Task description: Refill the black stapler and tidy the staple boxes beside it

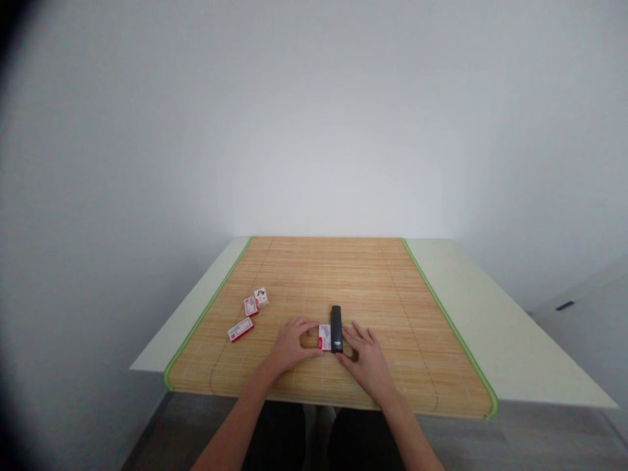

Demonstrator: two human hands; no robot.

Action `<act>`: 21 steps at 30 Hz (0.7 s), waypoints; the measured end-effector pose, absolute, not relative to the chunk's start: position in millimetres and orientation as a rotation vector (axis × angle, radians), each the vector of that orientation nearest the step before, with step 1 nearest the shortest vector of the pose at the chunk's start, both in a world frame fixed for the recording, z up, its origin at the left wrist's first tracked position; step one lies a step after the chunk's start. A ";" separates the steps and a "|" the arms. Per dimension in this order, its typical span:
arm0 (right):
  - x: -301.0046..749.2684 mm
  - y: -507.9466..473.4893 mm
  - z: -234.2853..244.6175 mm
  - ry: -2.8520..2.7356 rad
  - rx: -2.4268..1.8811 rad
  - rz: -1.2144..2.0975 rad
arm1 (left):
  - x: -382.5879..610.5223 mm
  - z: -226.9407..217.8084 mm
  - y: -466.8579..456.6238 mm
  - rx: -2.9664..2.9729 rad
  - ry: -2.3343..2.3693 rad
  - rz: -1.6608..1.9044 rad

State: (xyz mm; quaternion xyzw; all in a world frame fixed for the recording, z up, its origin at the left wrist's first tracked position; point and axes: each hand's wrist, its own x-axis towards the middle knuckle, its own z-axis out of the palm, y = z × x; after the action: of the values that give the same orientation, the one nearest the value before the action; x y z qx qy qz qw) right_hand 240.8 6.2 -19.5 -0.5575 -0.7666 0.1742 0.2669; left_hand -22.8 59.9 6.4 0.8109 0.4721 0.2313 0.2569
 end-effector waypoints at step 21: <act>237.0 1.4 -27.6 -2.020 -1.508 0.387 | -23.9 4.3 54.8 2.195 1.294 0.649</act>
State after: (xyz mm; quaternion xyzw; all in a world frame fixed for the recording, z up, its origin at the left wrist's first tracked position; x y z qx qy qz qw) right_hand 237.0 1.4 -27.6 -0.5656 -0.7576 0.1452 0.2916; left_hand -23.9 54.8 4.3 0.8077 0.4760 0.2388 0.2532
